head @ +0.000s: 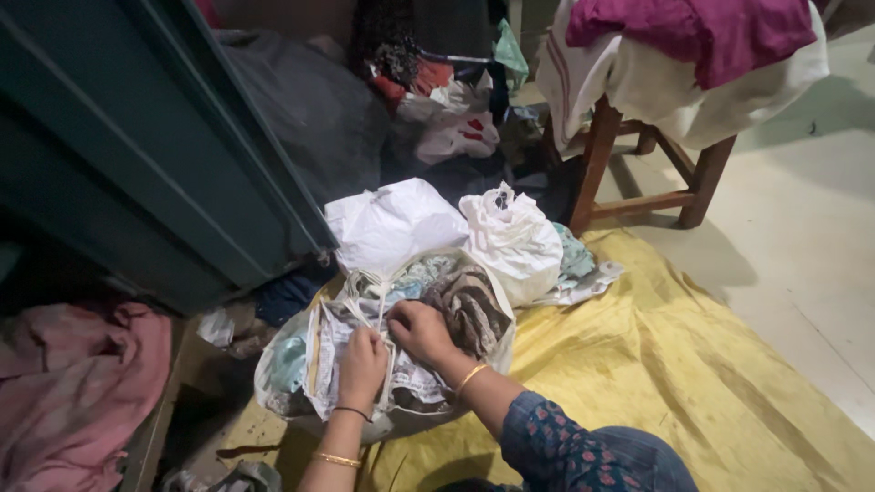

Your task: The person unties a cloth bundle by hand, removes several items of clothing from it, and spreads a large lace-patterned garment on the floor.

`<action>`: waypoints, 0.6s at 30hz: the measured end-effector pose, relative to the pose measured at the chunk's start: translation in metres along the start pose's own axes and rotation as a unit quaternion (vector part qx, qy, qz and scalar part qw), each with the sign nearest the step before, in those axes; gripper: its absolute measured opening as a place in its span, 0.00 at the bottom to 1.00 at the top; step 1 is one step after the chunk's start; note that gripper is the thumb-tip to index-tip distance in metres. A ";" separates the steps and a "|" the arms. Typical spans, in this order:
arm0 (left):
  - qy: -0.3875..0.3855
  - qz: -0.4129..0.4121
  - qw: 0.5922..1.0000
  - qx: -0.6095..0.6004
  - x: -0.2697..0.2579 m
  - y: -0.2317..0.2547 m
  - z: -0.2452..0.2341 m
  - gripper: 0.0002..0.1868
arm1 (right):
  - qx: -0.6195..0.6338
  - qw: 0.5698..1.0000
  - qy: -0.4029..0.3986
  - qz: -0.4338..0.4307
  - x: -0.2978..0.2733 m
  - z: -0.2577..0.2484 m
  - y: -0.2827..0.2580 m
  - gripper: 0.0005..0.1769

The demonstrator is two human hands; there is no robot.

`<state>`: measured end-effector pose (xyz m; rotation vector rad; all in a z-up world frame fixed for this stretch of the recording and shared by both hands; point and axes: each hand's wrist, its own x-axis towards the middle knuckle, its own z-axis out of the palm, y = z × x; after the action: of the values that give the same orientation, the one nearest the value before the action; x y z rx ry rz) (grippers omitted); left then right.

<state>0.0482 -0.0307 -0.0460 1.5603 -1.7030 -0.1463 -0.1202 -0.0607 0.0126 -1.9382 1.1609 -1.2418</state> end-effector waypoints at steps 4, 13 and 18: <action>0.002 0.009 1.000 -0.005 -0.005 0.007 -0.002 0.09 | 0.060 0.995 -0.065 -0.036 -0.006 -0.016 -0.005 0.12; -0.007 0.009 1.000 0.012 -0.006 0.000 0.002 0.08 | 0.012 0.994 -0.091 -0.067 -0.007 -0.011 -0.006 0.12; 0.002 0.022 0.999 0.037 -0.005 -0.011 0.011 0.09 | -0.017 0.995 -0.074 -0.057 -0.006 -0.002 -0.004 0.11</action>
<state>0.0491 -0.0335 -0.0621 1.5740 -1.7556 -0.0594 -0.1221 -0.0531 0.0139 -2.1099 1.0145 -1.1191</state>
